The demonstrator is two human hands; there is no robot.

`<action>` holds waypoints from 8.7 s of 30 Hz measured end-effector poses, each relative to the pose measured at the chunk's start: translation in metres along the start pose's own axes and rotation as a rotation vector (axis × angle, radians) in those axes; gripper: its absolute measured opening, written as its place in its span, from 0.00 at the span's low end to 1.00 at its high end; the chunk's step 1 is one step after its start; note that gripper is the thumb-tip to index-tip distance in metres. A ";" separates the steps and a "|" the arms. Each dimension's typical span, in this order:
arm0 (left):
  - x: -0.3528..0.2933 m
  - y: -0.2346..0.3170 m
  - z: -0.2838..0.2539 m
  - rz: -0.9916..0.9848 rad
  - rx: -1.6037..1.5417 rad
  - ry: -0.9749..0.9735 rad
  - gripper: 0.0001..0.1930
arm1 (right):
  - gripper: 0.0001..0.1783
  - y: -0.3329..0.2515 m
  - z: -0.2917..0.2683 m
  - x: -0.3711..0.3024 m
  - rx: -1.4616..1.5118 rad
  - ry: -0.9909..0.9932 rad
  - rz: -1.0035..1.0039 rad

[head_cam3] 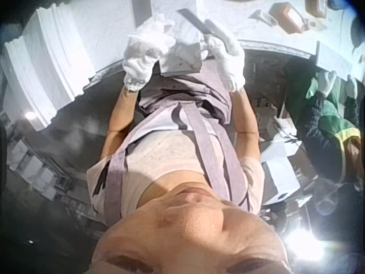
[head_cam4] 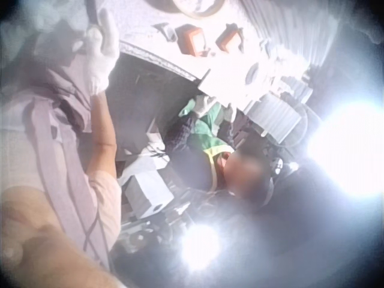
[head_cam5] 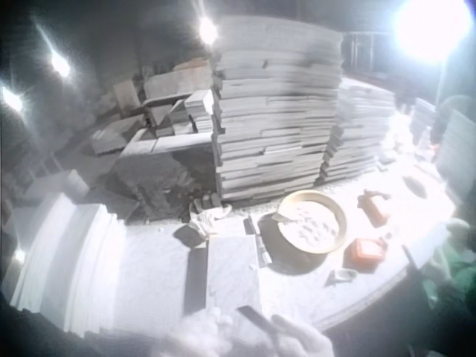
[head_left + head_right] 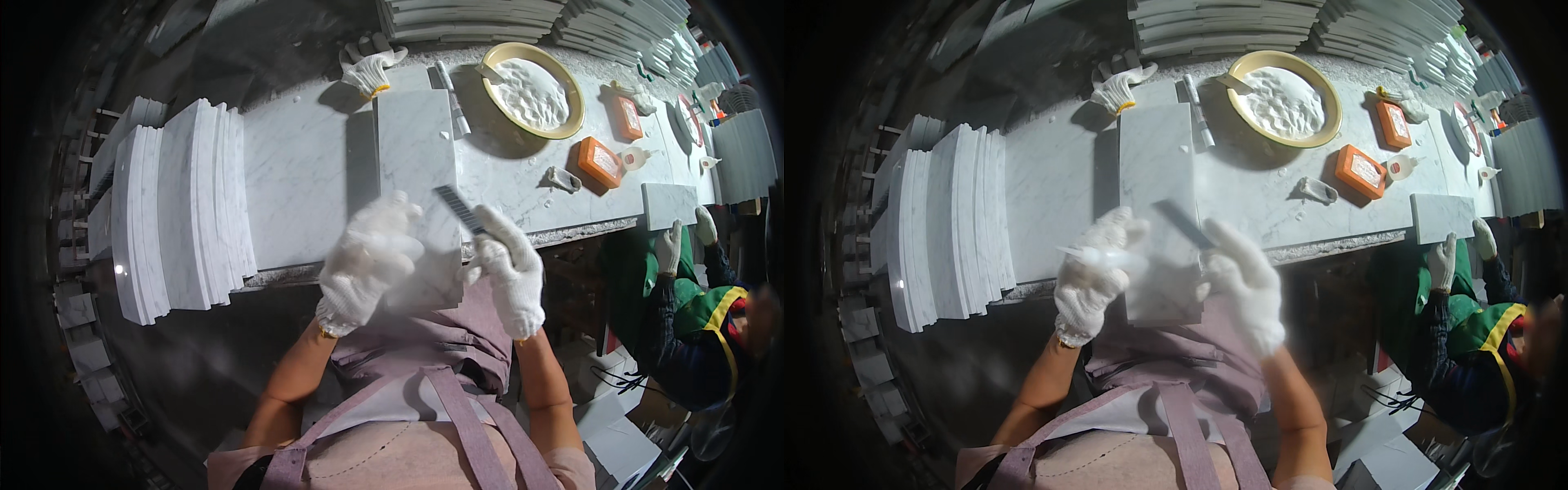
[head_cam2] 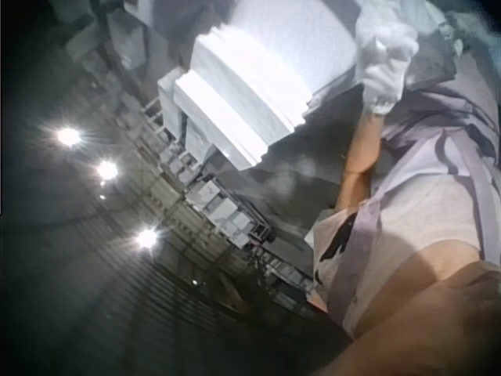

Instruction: The person applies adhesive from a small bottle onto a white rectangular tile and spreads it with a metal scraper. They repeat this process on multiple tiles, occasionally wiping the scraper and adjusting the tile position.

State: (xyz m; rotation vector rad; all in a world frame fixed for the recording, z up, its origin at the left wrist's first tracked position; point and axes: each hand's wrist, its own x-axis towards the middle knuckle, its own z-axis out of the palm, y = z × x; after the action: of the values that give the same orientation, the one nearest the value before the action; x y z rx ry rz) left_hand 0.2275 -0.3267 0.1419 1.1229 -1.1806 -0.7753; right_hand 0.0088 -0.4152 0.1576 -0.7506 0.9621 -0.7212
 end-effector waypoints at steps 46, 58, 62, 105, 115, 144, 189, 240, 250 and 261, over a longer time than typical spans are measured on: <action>0.015 -0.079 -0.006 -0.163 0.216 0.514 0.21 | 0.28 -0.030 -0.009 0.135 -0.932 -0.210 -0.477; 0.016 -0.076 -0.003 -0.227 0.167 0.538 0.22 | 0.21 -0.036 0.015 0.147 -1.086 -0.134 -0.494; 0.017 -0.075 -0.004 -0.210 0.196 0.519 0.22 | 0.21 -0.042 0.017 0.149 -1.151 -0.122 -0.498; 0.121 -0.064 -0.019 0.585 1.497 -0.001 0.29 | 0.30 0.033 -0.052 0.096 -0.509 0.255 -0.917; 0.126 -0.068 -0.022 0.571 1.555 -0.072 0.25 | 0.30 0.032 -0.052 0.095 -0.531 0.274 -0.917; 0.059 0.007 0.143 -0.782 -0.485 -0.180 0.24 | 0.26 0.019 -0.123 -0.035 0.215 0.157 -0.105; -0.031 -0.055 0.191 -0.912 -0.326 0.116 0.15 | 0.35 -0.002 -0.113 0.006 -1.194 0.059 -0.248; -0.030 -0.057 0.180 -1.019 -0.352 0.038 0.18 | 0.35 0.008 -0.109 0.023 -1.628 -0.006 -0.499; -0.029 -0.055 0.180 -1.030 -0.317 0.046 0.17 | 0.33 0.008 -0.108 0.025 -1.615 0.014 -0.563; -0.030 -0.055 0.181 -1.041 -0.341 0.062 0.18 | 0.34 0.007 -0.106 0.027 -1.652 -0.016 -0.523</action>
State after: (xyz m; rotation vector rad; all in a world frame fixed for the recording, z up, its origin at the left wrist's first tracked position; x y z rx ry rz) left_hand 0.0502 -0.3621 0.0791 1.4304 -0.3051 -1.6349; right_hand -0.0743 -0.4580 0.1002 -2.4993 1.2570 -0.1862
